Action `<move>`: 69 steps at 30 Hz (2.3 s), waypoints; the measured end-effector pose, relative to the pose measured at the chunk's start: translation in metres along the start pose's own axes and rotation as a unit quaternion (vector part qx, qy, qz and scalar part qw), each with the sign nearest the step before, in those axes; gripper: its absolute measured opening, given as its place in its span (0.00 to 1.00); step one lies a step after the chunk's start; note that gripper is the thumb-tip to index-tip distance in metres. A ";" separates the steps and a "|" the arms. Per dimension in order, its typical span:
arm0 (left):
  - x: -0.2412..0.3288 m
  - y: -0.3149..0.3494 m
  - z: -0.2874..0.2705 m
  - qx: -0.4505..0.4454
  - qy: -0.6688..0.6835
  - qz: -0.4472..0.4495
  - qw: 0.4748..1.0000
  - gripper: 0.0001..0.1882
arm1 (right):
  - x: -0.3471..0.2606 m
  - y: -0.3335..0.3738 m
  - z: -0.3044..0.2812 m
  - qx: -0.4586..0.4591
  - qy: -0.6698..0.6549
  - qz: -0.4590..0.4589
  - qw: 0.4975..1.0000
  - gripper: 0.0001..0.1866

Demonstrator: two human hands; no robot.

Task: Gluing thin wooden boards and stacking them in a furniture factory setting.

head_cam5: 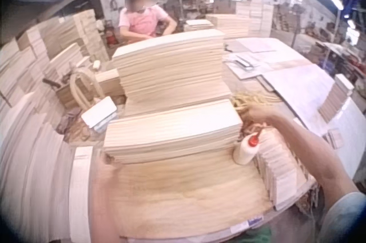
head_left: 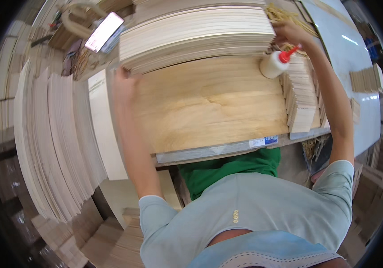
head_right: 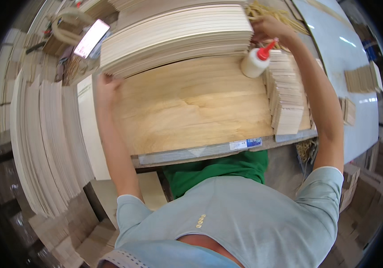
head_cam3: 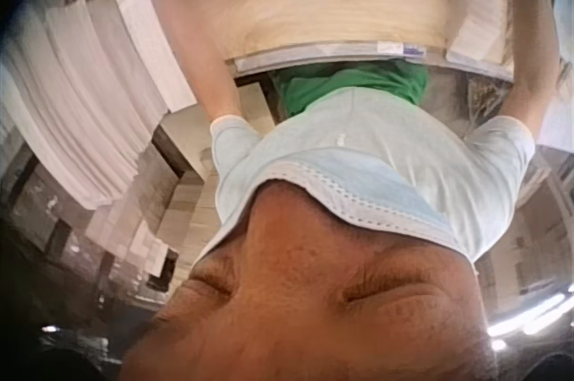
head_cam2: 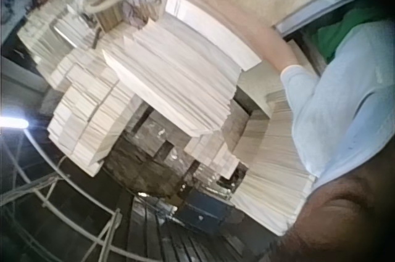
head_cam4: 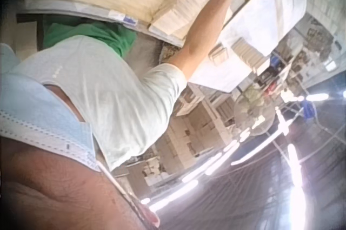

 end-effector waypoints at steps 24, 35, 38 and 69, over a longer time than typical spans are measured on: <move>0.043 -0.060 -0.035 0.056 -0.177 -0.008 0.983 0.34 | -0.099 0.021 0.012 0.183 0.266 0.014 0.946 0.16; 0.058 -0.037 -0.039 0.118 -0.069 -0.010 0.991 0.31 | -0.127 0.077 0.017 0.324 0.244 -0.108 0.908 0.16; 0.096 0.008 -0.034 0.148 -0.055 -0.001 0.987 0.29 | -0.121 0.116 0.031 0.333 0.217 -0.142 0.907 0.15; 0.073 0.216 -0.009 -0.122 -0.325 -0.059 0.936 0.44 | 0.090 0.231 0.184 0.247 0.172 -0.213 0.930 0.32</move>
Point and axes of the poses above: each hand's wrist, its own y-axis away from the middle knuckle, its own z-axis out of the palm, x = y × z, the point moved 8 cm from there along -y, towards the middle knuckle, and after that the axes turned 14 degrees about z, right-handed, at the moved point
